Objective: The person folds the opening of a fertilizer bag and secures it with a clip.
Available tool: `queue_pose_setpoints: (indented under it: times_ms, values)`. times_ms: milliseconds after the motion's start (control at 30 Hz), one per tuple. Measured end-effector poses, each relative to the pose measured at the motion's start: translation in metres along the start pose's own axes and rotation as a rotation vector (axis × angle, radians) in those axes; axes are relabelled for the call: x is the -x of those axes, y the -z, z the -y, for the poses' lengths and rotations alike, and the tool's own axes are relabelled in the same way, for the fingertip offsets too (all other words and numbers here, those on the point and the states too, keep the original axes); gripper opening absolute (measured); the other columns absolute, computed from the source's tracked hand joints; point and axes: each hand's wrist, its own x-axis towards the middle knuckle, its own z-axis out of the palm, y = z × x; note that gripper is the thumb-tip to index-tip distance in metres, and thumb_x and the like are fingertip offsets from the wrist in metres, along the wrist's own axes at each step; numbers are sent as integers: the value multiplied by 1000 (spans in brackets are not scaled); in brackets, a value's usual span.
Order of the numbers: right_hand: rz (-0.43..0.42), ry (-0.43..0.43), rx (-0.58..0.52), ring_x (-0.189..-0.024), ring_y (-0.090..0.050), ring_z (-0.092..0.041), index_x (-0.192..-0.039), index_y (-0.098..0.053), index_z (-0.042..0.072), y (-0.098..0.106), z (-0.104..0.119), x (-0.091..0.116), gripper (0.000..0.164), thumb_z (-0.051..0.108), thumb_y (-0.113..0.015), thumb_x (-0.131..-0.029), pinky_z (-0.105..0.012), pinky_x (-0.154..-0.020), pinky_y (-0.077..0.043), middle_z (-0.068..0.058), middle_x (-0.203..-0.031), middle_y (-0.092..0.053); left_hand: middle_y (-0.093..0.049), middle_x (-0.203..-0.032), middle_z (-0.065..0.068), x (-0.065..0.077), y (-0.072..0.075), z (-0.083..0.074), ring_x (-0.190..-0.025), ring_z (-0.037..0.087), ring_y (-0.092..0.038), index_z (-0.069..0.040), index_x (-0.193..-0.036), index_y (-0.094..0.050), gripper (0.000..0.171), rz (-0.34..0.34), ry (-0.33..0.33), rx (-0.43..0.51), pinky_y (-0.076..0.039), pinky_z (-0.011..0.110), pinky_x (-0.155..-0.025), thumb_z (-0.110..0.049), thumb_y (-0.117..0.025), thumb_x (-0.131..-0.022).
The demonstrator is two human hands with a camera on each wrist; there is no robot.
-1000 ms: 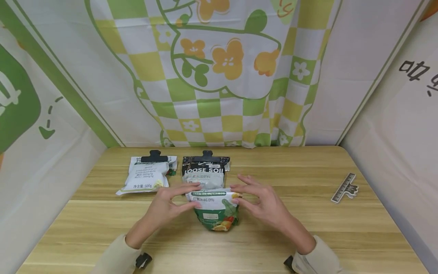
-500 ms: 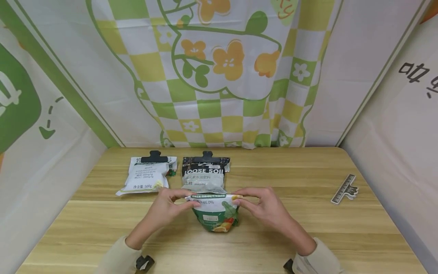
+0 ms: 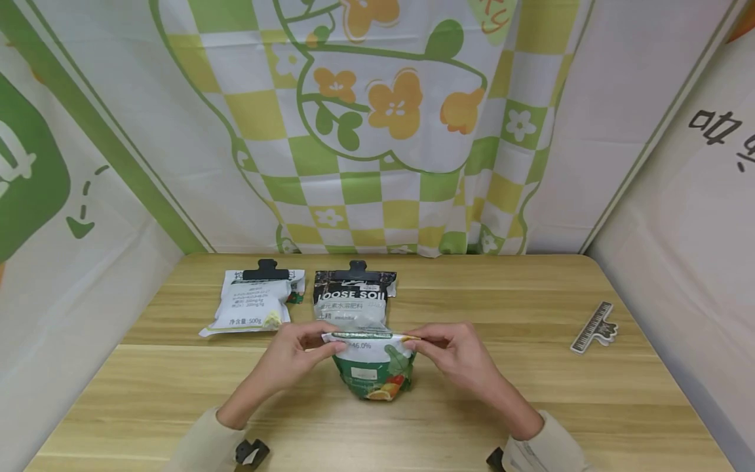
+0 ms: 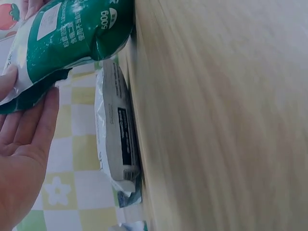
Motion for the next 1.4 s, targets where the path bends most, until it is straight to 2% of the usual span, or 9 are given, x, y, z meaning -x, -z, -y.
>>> queue_pose_setpoints:
  times_ms: [67, 133, 267, 333, 633, 800, 967, 1233, 1400]
  values:
    - [-3, -17, 3, -78, -74, -3, -102, -84, 16, 1, 0, 0, 10, 18, -79, -94, -25, -63, -63, -5, -103, -83, -79, -122, 12, -2, -2, 0, -98, 11, -78, -13, -114, -80, 27, 5, 43, 41, -64, 20, -84, -27, -82, -91]
    - [-3, -29, 5, -75, -72, -3, -101, -84, 17, 1, 0, 0, 9, 18, -79, -93, -24, -61, -61, -4, -102, -84, -77, -127, 12, -5, -5, 1, -90, 5, -74, -13, -118, -79, 31, 15, 69, 75, -62, 18, -79, -25, -83, -90]
    - [-5, -54, 8, -73, -70, -3, -100, -84, 18, 3, -1, 0, 9, 18, -79, -94, -22, -60, -59, -4, -101, -84, -78, -126, 8, -10, -11, 2, -63, 1, -52, -16, -121, -79, 30, 40, 81, 105, -47, 14, -57, -24, -81, -93]
    - [-5, -67, 0, -74, -71, -4, -101, -84, 17, 3, -1, 0, 9, 18, -79, -94, -22, -62, -60, -4, -101, -83, -79, -122, 6, -12, -14, 1, -58, 3, -44, -18, -119, -80, 26, 40, 85, 104, -40, 16, -53, -26, -80, -94]
    - [33, -111, -59, -78, -75, -8, -100, -84, 16, 7, 0, -1, 8, 20, -78, -95, -28, -70, -65, -5, -100, -83, -81, -118, 7, -12, -16, -6, -72, 6, -58, -15, -113, -82, 22, 28, 121, 123, -50, 18, -66, -26, -78, -95]
    - [120, -181, -179, -79, -79, -16, -104, -81, 4, 7, 0, -2, 17, 18, -76, -97, -43, -77, -69, -17, -102, -81, -80, -118, 9, -12, -18, -4, -82, 10, -65, -12, -112, -82, 21, 39, 145, 140, -54, 20, -71, -23, -77, -95]
    - [164, -218, -263, -77, -79, -18, -107, -78, -6, 6, -1, -2, 21, 13, -74, -98, -47, -74, -68, -26, -101, -78, -79, -123, 9, -13, -21, -1, -92, 16, -67, -13, -112, -81, 20, 42, 178, 124, -56, 24, -79, -24, -76, -96]
    - [164, -261, -240, -77, -79, -18, -108, -77, -8, 6, -5, -2, 22, 12, -74, -97, -45, -75, -68, -27, -103, -78, -79, -122, 9, -16, -22, 4, -101, 17, -69, -12, -116, -80, 23, 82, 211, 153, -57, 31, -90, -25, -73, -99]
    - [163, -292, -248, -77, -79, -19, -110, -76, -9, 6, -9, -3, 25, 12, -75, -96, -47, -76, -68, -27, -103, -78, -78, -124, 8, -17, -24, 6, -104, 16, -67, -12, -114, -81, 22, 76, 245, 179, -56, 33, -94, -24, -74, -97]
